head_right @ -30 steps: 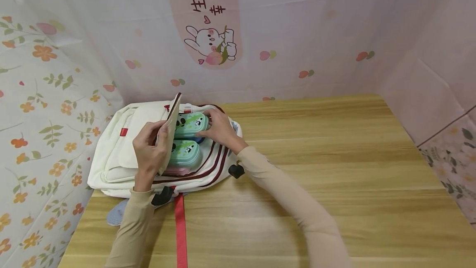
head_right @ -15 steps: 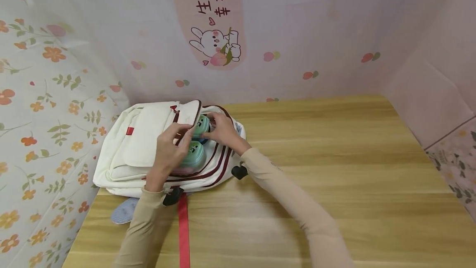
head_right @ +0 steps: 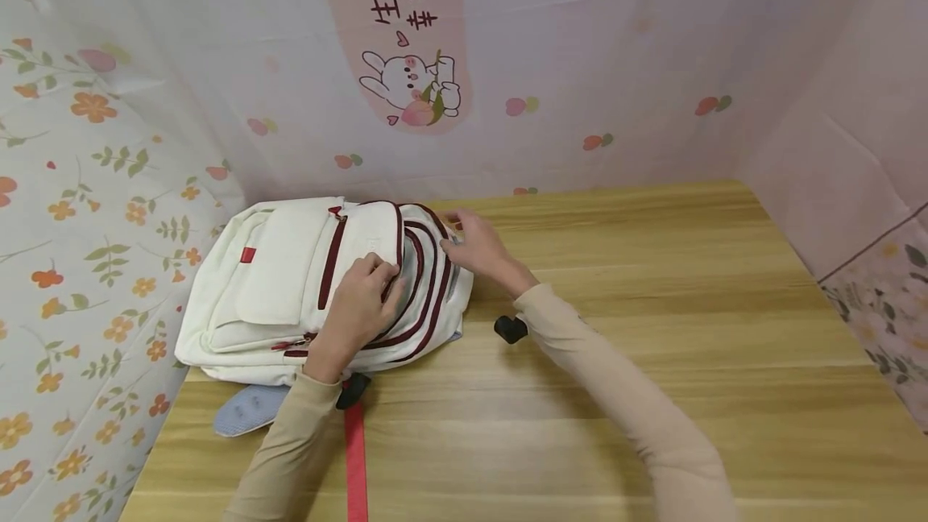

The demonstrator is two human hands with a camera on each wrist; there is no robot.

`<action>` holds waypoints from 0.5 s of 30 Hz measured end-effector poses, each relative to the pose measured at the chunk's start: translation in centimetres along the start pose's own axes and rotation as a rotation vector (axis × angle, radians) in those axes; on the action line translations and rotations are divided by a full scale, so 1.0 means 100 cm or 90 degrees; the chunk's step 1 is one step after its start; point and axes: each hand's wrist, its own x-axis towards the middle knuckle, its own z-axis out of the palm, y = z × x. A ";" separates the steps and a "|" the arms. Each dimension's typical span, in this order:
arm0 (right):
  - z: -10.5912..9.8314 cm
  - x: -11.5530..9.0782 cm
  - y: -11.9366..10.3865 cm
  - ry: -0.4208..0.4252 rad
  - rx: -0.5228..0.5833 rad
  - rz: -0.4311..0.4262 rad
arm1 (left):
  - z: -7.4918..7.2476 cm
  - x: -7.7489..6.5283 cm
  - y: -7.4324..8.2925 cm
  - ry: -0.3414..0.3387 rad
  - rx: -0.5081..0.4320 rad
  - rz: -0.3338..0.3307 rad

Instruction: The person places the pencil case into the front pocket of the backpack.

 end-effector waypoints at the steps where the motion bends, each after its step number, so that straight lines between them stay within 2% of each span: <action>1: -0.003 -0.001 0.000 0.005 -0.009 0.000 | 0.000 0.000 0.001 -0.004 0.013 0.003; 7: -0.015 -0.009 0.002 0.028 -0.063 -0.009 | -0.001 0.003 0.005 -0.012 0.082 0.032; 11: -0.018 -0.015 0.007 0.019 -0.112 -0.021 | -0.003 0.005 0.007 -0.029 0.085 0.029; 15: -0.021 -0.023 0.011 0.014 -0.160 -0.012 | -0.013 0.010 0.012 -0.056 0.114 0.019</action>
